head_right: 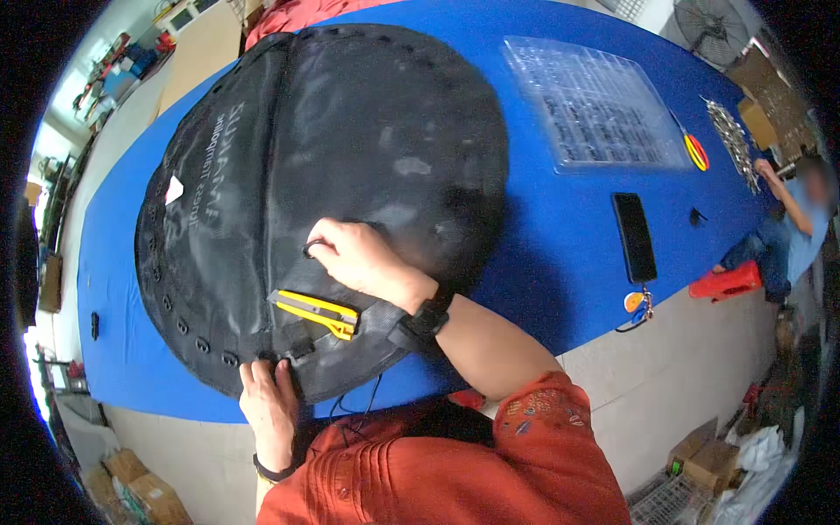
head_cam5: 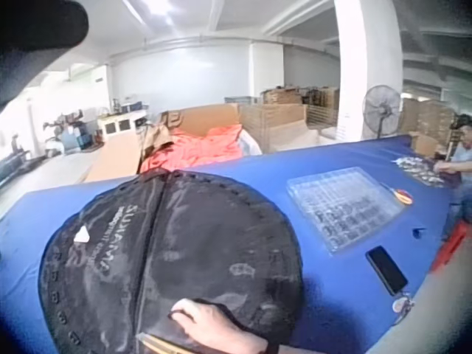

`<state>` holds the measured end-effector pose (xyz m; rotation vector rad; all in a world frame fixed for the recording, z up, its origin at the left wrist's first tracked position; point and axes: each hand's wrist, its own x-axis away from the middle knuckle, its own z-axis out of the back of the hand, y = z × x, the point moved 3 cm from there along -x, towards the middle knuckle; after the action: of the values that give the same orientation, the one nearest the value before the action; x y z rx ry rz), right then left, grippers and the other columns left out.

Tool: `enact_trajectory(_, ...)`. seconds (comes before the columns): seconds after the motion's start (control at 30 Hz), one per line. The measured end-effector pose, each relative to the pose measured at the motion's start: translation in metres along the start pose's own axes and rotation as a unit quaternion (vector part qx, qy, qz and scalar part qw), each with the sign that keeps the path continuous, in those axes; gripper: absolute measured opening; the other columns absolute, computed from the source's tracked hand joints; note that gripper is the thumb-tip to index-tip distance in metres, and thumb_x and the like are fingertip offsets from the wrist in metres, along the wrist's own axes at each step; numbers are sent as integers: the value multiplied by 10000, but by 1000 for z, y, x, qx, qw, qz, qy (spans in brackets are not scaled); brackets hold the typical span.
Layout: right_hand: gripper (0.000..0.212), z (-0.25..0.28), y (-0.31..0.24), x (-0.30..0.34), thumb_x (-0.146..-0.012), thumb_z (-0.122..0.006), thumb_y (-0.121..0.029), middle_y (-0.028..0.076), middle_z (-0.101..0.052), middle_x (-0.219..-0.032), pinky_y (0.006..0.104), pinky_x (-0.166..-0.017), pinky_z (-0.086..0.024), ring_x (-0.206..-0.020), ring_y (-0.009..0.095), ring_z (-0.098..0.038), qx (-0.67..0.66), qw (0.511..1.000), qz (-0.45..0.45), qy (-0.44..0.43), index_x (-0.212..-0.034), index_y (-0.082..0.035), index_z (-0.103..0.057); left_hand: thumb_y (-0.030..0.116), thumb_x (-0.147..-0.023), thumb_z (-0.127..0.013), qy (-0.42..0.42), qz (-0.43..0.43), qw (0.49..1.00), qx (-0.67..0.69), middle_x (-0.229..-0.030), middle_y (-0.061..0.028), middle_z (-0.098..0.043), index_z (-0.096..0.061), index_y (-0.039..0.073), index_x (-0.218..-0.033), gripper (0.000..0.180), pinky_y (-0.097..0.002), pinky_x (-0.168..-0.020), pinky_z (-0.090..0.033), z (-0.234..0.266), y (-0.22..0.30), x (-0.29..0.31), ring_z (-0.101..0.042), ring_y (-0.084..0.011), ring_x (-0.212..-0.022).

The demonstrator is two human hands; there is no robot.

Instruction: Trimming excess material from a black fabric component using a utility knife and preparing buckle attachments.

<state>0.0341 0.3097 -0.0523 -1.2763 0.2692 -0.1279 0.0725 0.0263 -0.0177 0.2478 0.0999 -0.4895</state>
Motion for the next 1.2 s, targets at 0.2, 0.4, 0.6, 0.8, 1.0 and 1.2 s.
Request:
enact_trajectory(0.2, 159, 1, 0, 0, -1042, -689, -185, 76, -723, -812, 334, -678, -578, -695, 165, -726, 24, 999, 18, 10, -1094, -34, -691, 234, -1058, -652, -19, -1, 1000, -9, -1029, -227, -596, -580, 1, -1046, 244, -521, -657, -551, -4, -3, 1, -674, -466, -790)
enact_trajectory(0.4, 170, 0, 2, -1, -1046, -674, -206, 88, -733, -826, 359, -683, -583, -689, 191, -737, 20, 1000, 16, 12, -1079, -39, -678, 232, -1051, -656, -34, 4, 999, -25, -1015, -228, -604, -573, 4, -987, 251, -542, -660, -554, -6, -5, -1, -683, -469, -792)
enact_trajectory(0.6, 180, 2, -3, 0, -1010, -653, -221, 175, -758, -931, 475, -780, -574, -879, 382, -745, 15, 1000, 10, 10, -1039, -45, -678, 93, -994, -646, -51, 15, 998, 36, -1017, -244, -639, -596, -12, -981, 117, -561, -759, -553, -5, -25, -5, -669, -508, -893)
enact_trajectory(0.8, 194, 0, 2, -1, -1012, -650, -224, 187, -762, -942, 482, -786, -577, -885, 393, -750, -2, 1000, 11, 10, -1047, -34, -675, 25, -945, -689, 3, 10, 997, 78, -943, -240, -618, -596, -31, -923, 112, -538, -774, -503, -8, -28, -10, -617, -489, -874)
enact_trajectory(1.0, 188, -1, 4, -2, -1008, -641, -216, 194, -760, -980, 494, -801, -575, -933, 405, -747, -17, 999, 22, 24, -1061, -35, -653, 33, -972, -641, 25, -32, 998, 40, -1016, -242, -626, -614, -38, -982, 76, -540, -846, -508, -13, -30, 1, -620, -479, -952)
enact_trajectory(1.2, 193, -6, 11, -4, -1007, -642, -227, 187, -764, -983, 493, -803, -574, -934, 401, -745, 1, 999, 40, 31, -1069, -44, -650, -5, -985, -569, 89, -122, 989, -4, -1183, -240, -653, -632, -51, -1046, 99, -552, -1017, -489, -22, -26, 24, -606, -463, -1130)
